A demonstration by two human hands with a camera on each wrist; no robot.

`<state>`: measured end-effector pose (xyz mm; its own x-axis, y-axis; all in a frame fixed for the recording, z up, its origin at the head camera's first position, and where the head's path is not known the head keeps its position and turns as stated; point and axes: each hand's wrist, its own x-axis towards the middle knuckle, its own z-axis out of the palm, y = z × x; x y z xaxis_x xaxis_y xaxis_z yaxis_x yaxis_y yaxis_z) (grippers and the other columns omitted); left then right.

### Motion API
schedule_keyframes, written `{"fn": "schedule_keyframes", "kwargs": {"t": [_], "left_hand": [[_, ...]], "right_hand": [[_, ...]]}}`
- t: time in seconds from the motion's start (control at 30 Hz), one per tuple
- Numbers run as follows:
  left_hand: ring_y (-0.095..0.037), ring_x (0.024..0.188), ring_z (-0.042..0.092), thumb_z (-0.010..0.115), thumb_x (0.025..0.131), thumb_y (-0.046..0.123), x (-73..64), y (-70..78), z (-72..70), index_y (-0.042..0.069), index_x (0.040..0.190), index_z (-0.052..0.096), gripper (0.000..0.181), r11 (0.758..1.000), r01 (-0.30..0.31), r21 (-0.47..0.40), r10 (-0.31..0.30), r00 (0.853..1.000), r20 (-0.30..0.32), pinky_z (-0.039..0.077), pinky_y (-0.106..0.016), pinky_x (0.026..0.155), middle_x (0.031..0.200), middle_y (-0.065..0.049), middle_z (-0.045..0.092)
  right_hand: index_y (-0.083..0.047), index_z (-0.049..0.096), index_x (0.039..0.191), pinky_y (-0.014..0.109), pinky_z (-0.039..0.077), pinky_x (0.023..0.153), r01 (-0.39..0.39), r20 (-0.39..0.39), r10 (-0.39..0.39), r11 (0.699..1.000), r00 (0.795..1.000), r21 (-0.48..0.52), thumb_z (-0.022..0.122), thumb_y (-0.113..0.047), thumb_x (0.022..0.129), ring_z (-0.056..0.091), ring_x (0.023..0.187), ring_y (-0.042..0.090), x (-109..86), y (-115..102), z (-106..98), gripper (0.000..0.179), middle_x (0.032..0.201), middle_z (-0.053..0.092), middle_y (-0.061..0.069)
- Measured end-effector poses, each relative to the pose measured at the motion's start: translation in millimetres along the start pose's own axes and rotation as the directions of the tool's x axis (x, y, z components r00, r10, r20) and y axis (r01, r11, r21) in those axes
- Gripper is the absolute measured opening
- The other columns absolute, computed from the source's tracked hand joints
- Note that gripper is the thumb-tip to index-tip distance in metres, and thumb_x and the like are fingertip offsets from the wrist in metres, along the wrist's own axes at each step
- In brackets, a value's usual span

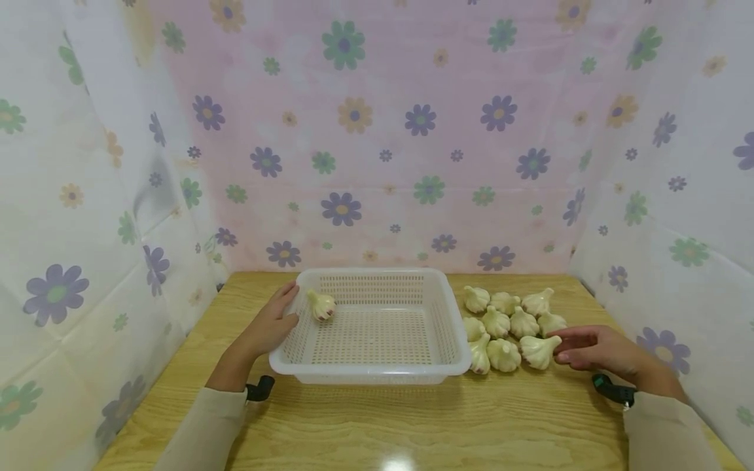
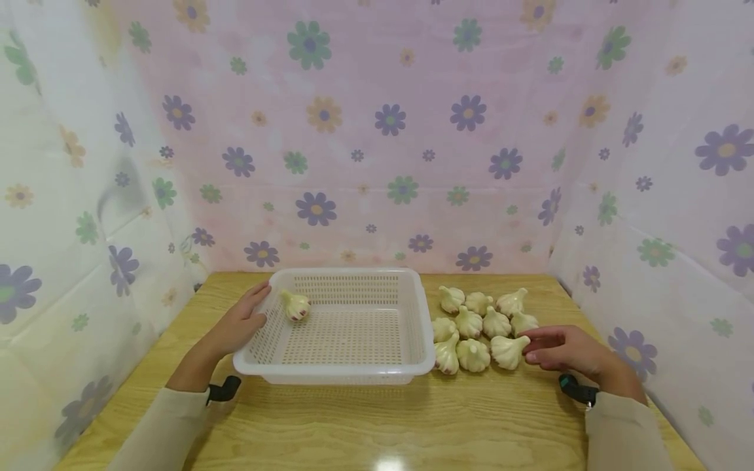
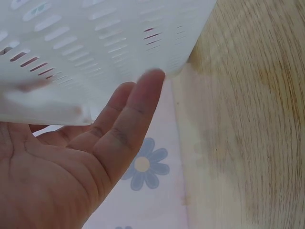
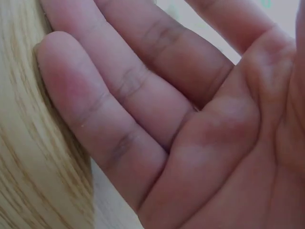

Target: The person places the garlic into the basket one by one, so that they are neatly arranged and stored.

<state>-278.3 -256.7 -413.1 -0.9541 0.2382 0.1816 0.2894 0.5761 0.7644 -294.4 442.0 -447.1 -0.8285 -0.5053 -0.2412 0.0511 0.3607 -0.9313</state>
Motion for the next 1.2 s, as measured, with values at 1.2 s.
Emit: {"fn": "schedule_keyframes", "kwargs": {"t": [1.2], "left_hand": [[-0.045,0.159,0.004,0.044,0.100,0.005,0.4,-1.0,1.7,-0.006,0.163,0.015,0.069,1.000,0.004,-0.015,-0.004,1.000,0.025,0.013,-0.067,0.124,0.174,-0.019,0.004]], "right_hand": [[0.007,0.050,0.147,0.039,0.059,0.066,0.051,0.016,-0.049,0.991,0.999,-0.122,0.062,-0.009,0.101,0.076,0.098,0.026,14.9,-9,12,0.051,0.109,0.079,0.005]]}}
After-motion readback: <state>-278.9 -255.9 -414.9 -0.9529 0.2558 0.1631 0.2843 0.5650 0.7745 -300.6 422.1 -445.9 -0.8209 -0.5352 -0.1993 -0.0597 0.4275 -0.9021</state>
